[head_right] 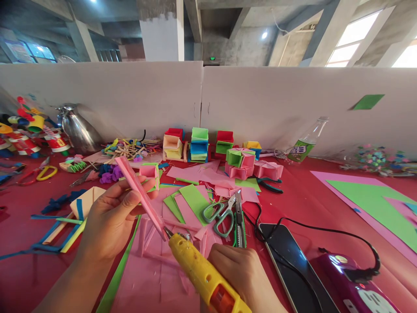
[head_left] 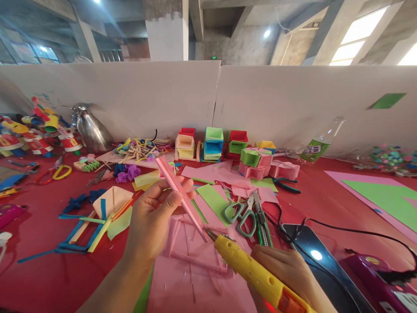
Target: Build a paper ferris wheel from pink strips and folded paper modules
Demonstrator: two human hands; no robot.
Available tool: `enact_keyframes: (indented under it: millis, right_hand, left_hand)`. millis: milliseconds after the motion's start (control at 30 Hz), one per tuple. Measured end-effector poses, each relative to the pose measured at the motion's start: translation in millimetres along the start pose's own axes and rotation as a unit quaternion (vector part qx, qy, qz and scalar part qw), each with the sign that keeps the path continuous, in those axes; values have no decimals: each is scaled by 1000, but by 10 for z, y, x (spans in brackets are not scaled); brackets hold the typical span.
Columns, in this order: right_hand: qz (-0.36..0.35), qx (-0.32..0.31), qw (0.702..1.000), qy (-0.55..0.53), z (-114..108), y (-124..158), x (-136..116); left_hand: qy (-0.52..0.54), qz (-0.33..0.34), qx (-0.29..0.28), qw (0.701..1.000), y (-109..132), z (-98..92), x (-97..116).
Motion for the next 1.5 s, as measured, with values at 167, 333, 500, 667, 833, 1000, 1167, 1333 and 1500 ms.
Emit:
enact_keyframes:
  millis: [167, 333, 500, 667, 833, 1000, 1167, 1333, 1500]
  right_hand:
    - [-16, 17, 999, -22, -1, -43, -49]
    - [-2, 54, 998, -20, 57, -41, -70]
    - [3, 74, 997, 22, 87, -13, -26]
    - [-8, 71, 997, 40, 86, -3, 12]
    - [-10, 39, 998, 42, 59, -16, 1]
    - [-14, 29, 999, 42, 41, -26, 8]
    - [-16, 27, 998, 51, 36, -15, 14]
    - [-13, 35, 998, 46, 7, -34, -7]
    - [-3, 113, 992, 53, -113, -49, 22]
  left_hand:
    - [-7, 15, 4, 1000, -5, 13, 5]
    - [-23, 31, 10, 999, 15, 31, 24]
    - [-34, 43, 3, 998, 38, 45, 39]
    - [-35, 48, -2, 998, 29, 42, 38]
    - [-20, 44, 0, 999, 1, 20, 37]
    - [-6, 38, 12, 999, -27, 3, 45]
    - [4, 45, 24, 999, -37, -7, 34]
    - [50, 64, 30, 996, -76, -51, -8]
    - [88, 86, 62, 990, -134, -108, -42]
Point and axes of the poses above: each hand's wrist, its own y-axis away from the middle knuckle, its own z-axis out of the palm, x = y × z, the point moved 1 cm from there along -y, towards the middle knuckle, and after that the axes turned 12 degrees about z, right-handed, at the moved point
